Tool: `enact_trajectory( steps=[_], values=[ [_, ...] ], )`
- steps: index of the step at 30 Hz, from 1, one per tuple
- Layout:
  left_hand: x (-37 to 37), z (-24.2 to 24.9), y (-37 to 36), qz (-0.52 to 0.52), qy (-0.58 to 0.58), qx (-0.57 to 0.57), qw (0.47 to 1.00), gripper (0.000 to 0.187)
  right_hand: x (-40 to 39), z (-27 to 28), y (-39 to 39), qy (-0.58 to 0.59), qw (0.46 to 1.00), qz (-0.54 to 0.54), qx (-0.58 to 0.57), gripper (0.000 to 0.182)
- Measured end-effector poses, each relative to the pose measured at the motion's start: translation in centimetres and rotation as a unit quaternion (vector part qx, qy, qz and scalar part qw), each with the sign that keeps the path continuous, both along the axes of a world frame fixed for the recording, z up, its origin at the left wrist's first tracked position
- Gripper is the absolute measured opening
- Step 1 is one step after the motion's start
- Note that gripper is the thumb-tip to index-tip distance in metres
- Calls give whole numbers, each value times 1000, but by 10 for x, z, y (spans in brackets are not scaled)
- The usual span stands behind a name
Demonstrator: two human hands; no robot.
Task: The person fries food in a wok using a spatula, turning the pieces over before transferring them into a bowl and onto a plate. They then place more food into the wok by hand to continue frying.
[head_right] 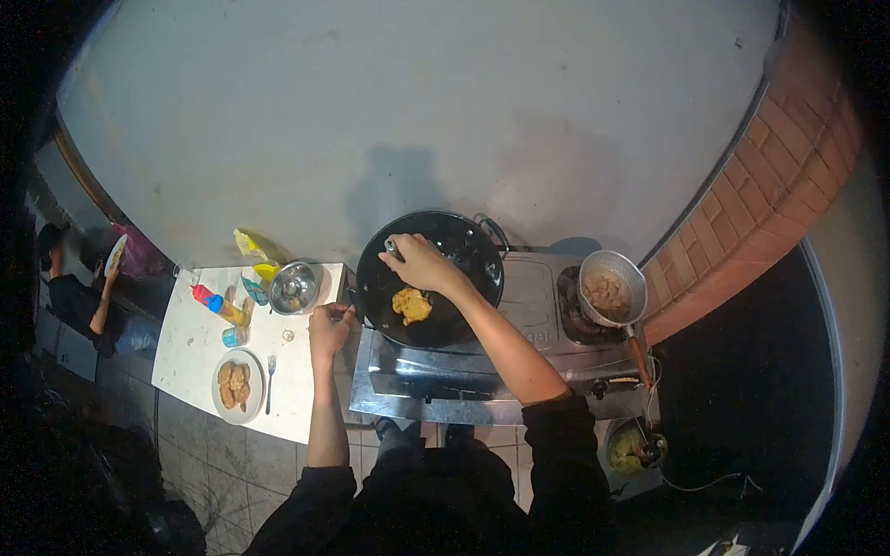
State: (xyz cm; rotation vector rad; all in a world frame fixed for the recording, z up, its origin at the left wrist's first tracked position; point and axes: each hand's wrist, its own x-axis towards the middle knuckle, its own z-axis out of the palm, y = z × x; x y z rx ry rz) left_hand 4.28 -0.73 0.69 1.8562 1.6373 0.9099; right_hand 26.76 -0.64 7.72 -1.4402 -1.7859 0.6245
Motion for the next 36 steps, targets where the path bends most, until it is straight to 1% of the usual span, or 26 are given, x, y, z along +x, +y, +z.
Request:
enact_trajectory(
  steps=[2,4,5,6,7,10,13,15,20,21,22,23,25,26,28,32,34,36],
  values=[
    [0,-4,1,3,3,-3,1000,23,-5,4,-4,-8,1000,-1,0,29],
    [0,-2,1,4,5,-3,1000,23,-8,7,-7,-16,999,-8,34,30],
    [0,-1,0,6,14,5,1000,23,-8,9,-9,-15,999,-9,34,30],
    [0,1,-1,7,23,13,1000,24,-8,12,-10,-21,1000,-8,9,29],
    [0,-1,0,7,24,13,1000,24,-9,14,-11,-28,999,-6,-16,33],
    [-1,-3,2,3,27,3,1000,25,-11,17,-15,-36,999,-5,-30,34],
    [0,-3,3,-1,20,-11,1000,25,-13,19,-20,-40,999,7,-26,36],
    [-1,-8,6,-7,21,10,1000,24,-14,17,-21,-45,999,11,-23,37],
    [-2,-9,8,-5,31,-11,999,24,-15,10,-22,-46,998,27,-34,39],
    [-2,-10,9,-3,36,-16,999,25,-16,4,-20,-28,999,28,29,32],
    [-2,-12,9,-4,35,-17,999,25,-17,-1,-19,-10,995,30,92,29],
    [-2,-14,10,-7,30,-3,1000,24,-15,-6,-17,-10,995,30,92,29],
    [-2,-14,8,-10,24,9,1000,23,-15,1,-19,0,999,34,42,29],
    [-2,-13,8,-6,28,12,1000,24,-13,5,-21,0,999,35,42,29],
    [-2,-12,7,-2,32,14,999,25,-12,15,-24,-33,997,40,-57,37],
    [-2,-11,8,-6,23,3,1000,26,-14,12,-23,-32,997,49,-58,37],
    [-3,-13,8,-7,16,-2,1000,27,-16,9,-22,-35,998,45,-27,37],
    [-3,-12,8,-10,25,8,1000,28,-16,7,-19,-38,998,47,-35,38]
  ],
)
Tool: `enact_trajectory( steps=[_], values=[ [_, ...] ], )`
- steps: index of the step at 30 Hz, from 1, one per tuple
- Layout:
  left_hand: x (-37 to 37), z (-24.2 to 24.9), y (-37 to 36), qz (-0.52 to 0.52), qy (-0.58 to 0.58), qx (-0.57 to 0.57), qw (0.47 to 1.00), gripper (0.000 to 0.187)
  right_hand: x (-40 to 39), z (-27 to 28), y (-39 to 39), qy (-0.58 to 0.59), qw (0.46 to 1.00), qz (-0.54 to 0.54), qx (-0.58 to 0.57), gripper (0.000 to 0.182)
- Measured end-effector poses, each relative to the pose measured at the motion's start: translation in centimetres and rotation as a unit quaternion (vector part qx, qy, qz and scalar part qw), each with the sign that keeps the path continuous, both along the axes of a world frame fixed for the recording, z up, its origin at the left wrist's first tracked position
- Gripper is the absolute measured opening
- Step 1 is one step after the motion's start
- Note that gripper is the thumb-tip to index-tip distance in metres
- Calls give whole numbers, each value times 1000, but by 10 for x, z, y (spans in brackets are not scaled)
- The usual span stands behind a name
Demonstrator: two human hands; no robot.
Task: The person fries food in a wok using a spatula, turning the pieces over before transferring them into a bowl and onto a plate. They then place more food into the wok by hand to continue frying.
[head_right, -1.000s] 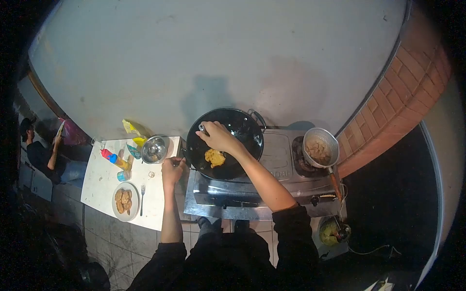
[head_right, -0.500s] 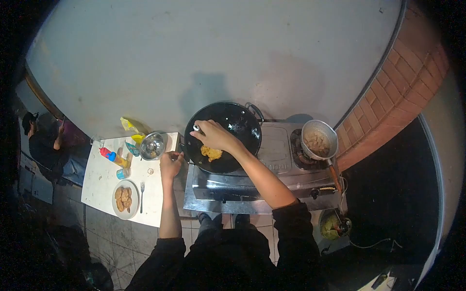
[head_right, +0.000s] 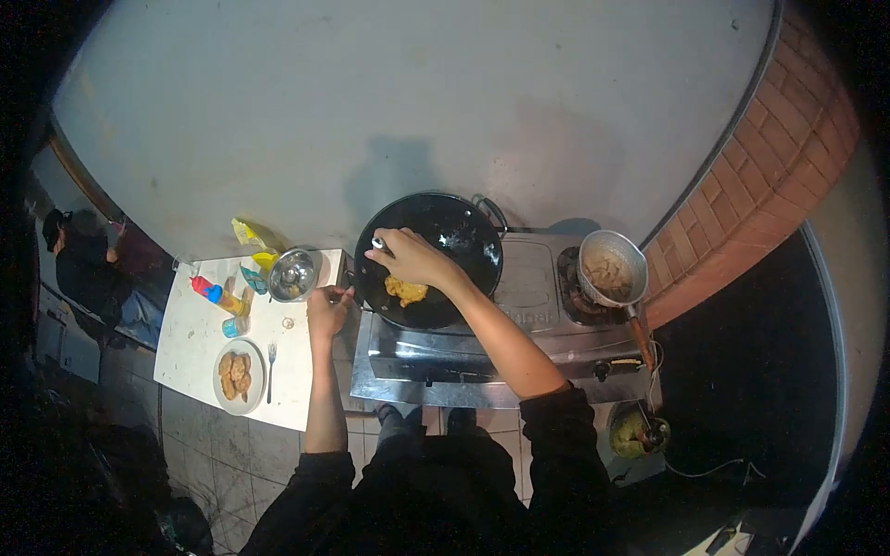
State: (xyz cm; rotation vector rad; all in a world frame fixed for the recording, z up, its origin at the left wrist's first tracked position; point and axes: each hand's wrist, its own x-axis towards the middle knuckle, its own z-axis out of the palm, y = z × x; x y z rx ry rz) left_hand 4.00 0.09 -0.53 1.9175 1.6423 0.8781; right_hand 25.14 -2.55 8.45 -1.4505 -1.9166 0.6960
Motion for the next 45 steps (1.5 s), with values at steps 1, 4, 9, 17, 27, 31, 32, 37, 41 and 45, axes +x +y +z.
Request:
enact_trajectory(
  steps=[1,4,9,17,27,31,32,37,41,45],
  values=[
    [0,2,-1,0,-1,1,1000,28,0,0,1,-3,1000,0,-8,39],
    [2,8,-4,7,-4,-22,1000,28,-2,-2,5,1,1000,3,6,40],
    [2,5,-5,10,-2,5,1000,28,-2,3,11,-5,999,19,-32,40],
    [1,2,-3,11,-1,-12,1000,28,-7,-9,29,-17,1000,20,4,40],
    [-1,-1,0,21,23,-22,999,27,-7,4,31,-16,999,29,-34,36],
    [1,4,-4,23,39,-21,999,27,-4,6,30,-8,999,21,-42,34],
    [1,6,-5,25,23,-21,999,29,-3,6,29,-8,999,20,-42,34],
    [2,6,-6,27,15,-13,999,30,0,4,25,14,999,0,-35,31],
    [2,4,-3,17,-1,-22,1000,28,3,-4,28,23,999,-18,-20,30],
    [1,-1,-1,19,0,-17,1000,26,3,-4,27,41,999,-29,-5,30]
  ],
)
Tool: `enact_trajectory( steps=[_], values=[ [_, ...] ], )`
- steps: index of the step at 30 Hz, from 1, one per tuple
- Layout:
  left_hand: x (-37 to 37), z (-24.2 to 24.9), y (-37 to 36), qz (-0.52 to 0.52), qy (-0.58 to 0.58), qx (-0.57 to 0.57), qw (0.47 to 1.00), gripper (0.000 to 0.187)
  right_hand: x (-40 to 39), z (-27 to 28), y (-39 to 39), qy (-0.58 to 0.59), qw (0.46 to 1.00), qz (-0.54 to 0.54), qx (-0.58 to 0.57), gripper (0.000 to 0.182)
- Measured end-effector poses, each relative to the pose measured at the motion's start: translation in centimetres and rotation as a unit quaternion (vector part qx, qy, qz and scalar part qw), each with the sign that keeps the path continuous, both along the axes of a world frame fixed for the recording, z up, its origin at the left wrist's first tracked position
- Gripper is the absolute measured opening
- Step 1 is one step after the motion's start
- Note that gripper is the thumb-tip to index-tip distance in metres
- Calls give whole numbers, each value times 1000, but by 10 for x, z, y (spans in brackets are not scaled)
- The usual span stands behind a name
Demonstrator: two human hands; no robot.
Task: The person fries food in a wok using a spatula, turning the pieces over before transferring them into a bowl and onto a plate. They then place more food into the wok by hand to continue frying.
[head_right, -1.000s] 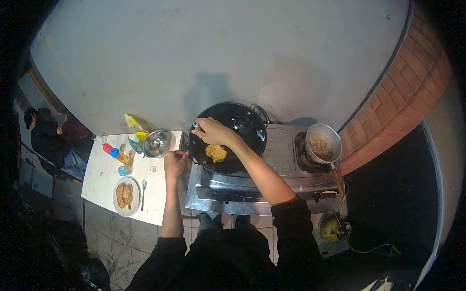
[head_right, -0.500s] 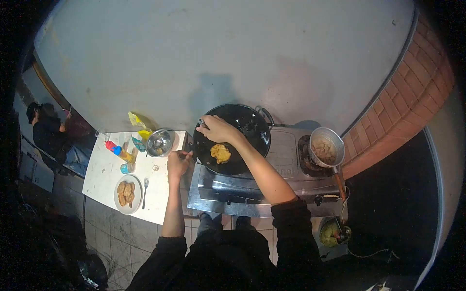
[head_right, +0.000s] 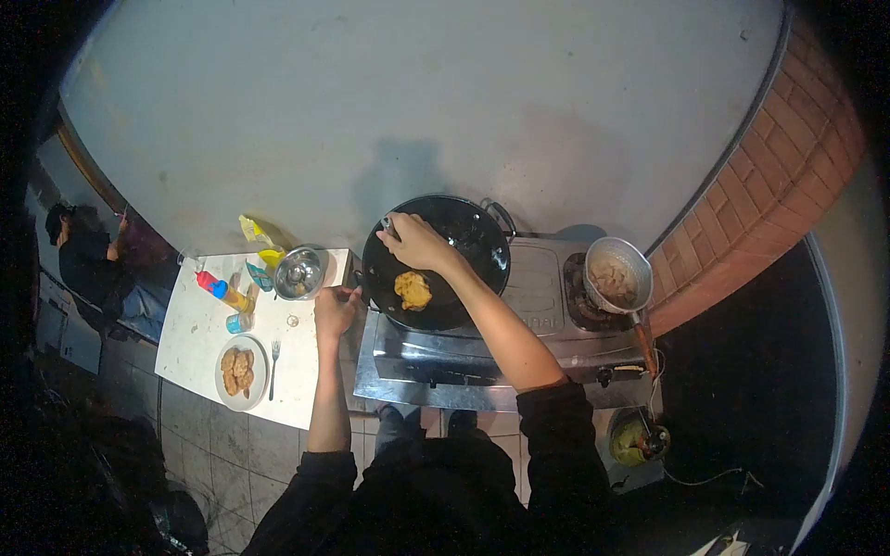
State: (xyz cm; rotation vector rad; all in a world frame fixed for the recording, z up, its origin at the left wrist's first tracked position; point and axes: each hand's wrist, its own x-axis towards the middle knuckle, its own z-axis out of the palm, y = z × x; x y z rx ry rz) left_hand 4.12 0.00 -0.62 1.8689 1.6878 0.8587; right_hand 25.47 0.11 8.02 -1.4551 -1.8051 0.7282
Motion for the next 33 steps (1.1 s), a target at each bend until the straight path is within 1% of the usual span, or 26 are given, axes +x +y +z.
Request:
enact_trajectory(
  steps=[2,4,8,9,10,14,15,16,17,19,23,25,29,31,32,33],
  values=[
    [1,-1,0,2,7,3,1000,26,-2,4,-1,11,1000,-2,-8,30],
    [0,0,0,3,14,6,1000,25,-5,3,-3,-28,999,9,26,30],
    [0,-1,-1,6,-3,0,1000,25,-8,4,-3,-39,999,21,-5,32],
    [0,0,-2,7,-4,1,1000,25,-8,0,-2,-28,999,29,31,27],
    [1,2,-2,7,-4,1,1000,25,-8,-5,-1,-18,997,36,68,27],
    [1,2,0,1,6,-2,1000,26,-6,-6,0,-15,995,43,85,27],
    [1,1,0,-2,11,0,1000,26,-5,3,-4,-31,998,48,38,29],
    [1,1,1,-2,10,2,1000,26,-4,9,-6,-47,997,53,-9,38],
    [1,1,1,0,13,1,1000,27,-5,9,-7,-47,998,51,-8,38],
    [2,0,1,0,15,1,1000,27,-5,8,-10,-35,997,54,46,36],
    [2,4,-2,4,9,1,1000,27,-6,8,-14,-26,998,55,29,36],
    [3,7,-4,9,12,2,1000,27,-7,9,-17,-10,997,48,62,36],
    [2,3,-1,12,17,-7,1000,27,-9,9,-22,-10,998,46,49,35],
    [1,-3,2,12,25,-9,1000,27,-12,4,-23,12,992,31,119,30],
    [0,-6,4,9,21,-17,1000,27,-11,2,-23,12,992,30,120,30],
    [0,-5,5,5,17,-25,1000,28,-10,3,-25,4,995,17,95,30]
  ],
)
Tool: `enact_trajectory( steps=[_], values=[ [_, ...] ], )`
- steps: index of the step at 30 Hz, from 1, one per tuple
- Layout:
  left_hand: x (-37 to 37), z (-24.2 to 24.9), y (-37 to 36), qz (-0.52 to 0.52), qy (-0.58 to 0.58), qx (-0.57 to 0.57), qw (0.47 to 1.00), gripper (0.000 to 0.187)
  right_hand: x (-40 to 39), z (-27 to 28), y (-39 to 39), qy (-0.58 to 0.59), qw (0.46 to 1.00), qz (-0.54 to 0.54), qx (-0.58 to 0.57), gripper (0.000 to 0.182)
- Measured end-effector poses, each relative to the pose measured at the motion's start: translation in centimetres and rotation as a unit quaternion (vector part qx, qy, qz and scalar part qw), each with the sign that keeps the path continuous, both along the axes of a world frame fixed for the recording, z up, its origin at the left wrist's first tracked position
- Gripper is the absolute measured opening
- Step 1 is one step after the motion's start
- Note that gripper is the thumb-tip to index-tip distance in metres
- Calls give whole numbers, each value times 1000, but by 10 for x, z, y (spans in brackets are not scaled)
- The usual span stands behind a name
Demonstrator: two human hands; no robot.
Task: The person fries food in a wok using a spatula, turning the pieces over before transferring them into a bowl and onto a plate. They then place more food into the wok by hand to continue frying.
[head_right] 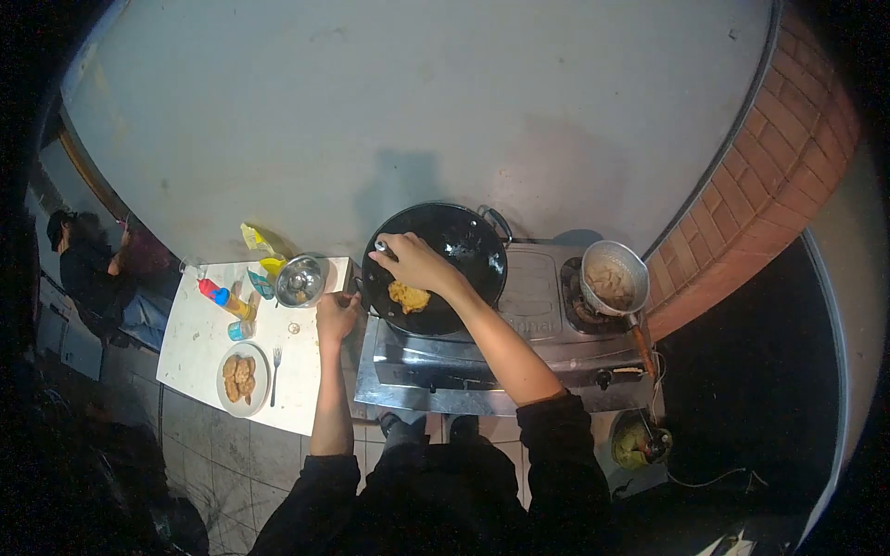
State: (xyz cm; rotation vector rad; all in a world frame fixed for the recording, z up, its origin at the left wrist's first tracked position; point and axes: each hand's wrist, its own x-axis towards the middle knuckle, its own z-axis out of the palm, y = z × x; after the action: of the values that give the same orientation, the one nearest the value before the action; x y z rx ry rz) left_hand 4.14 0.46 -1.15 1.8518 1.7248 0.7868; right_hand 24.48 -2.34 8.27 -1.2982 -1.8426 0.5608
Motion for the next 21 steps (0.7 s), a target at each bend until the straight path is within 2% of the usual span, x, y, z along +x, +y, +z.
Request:
enact_trajectory(
  steps=[2,6,8,12,14,21],
  values=[
    [0,1,-1,0,-1,7,1000,28,4,1,-2,-8,1000,-15,-25,30],
    [1,6,-2,3,16,13,1000,28,17,-8,-3,55,998,-39,-4,26],
    [1,7,-4,5,11,15,1000,27,26,-15,-6,97,991,-96,6,25],
    [3,9,-9,10,-6,33,999,26,46,-36,-12,140,977,-153,43,23],
    [5,13,-12,14,-4,37,999,27,56,-46,-17,155,974,-165,23,23],
    [12,14,-22,51,9,74,996,35,78,-51,-38,218,940,-244,98,24]
  ],
)
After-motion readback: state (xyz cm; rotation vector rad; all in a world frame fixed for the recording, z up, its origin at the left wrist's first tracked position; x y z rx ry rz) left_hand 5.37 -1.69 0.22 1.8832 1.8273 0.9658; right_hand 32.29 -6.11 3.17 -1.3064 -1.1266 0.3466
